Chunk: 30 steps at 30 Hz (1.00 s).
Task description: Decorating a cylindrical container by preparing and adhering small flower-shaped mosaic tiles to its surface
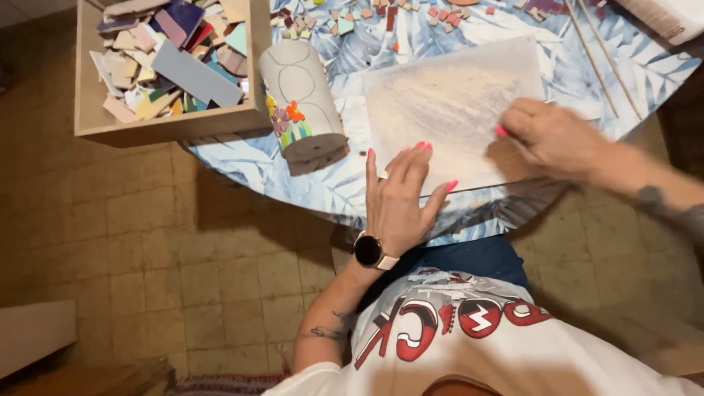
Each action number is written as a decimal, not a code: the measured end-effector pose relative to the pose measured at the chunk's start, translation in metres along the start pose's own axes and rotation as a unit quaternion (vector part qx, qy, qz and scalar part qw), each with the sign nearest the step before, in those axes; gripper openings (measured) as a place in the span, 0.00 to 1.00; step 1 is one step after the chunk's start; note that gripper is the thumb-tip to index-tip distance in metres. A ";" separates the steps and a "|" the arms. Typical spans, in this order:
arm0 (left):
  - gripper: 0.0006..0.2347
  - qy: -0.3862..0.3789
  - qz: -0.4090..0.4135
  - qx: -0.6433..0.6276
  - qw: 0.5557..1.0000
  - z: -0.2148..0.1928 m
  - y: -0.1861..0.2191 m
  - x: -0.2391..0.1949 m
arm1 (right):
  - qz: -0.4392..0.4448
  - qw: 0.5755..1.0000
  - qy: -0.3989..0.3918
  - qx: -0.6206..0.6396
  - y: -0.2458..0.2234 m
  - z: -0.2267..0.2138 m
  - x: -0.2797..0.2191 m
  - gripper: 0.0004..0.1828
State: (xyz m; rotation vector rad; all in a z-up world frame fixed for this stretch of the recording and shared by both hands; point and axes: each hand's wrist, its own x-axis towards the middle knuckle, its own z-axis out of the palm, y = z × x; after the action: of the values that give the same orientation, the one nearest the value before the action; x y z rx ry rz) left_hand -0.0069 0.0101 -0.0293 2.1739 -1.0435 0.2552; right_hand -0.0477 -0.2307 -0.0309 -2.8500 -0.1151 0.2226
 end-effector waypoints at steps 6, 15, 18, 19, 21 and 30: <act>0.12 0.127 -0.047 -0.238 0.962 -0.001 0.019 0.013 | -0.056 0.888 0.202 0.409 -0.070 0.026 0.009 0.15; 0.08 0.179 -0.057 -0.288 0.939 -0.007 0.021 0.014 | -0.049 0.819 0.209 0.531 -0.103 0.008 0.012 0.17; 0.07 0.184 -0.064 -0.290 0.937 -0.005 0.018 0.011 | -0.018 0.759 0.189 0.623 -0.107 0.013 0.008 0.15; 0.07 0.184 -0.064 -0.290 0.937 -0.005 0.017 0.011 | -0.018 0.759 0.189 0.623 -0.109 0.011 0.008 0.15; 0.07 0.192 -0.062 -0.282 0.938 -0.005 0.017 0.010 | -0.017 0.750 0.189 0.633 -0.112 0.009 0.008 0.16; 0.08 0.186 -0.051 -0.275 0.942 -0.002 0.017 0.009 | -0.068 0.862 0.216 0.454 -0.101 0.006 0.009 0.13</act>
State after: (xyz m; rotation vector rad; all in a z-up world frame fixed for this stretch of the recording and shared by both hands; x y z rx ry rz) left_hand -0.0135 -0.0010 -0.0152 1.5873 -0.6805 0.2738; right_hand -0.0457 -0.1317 -0.0094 -1.8696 -0.0840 -0.3213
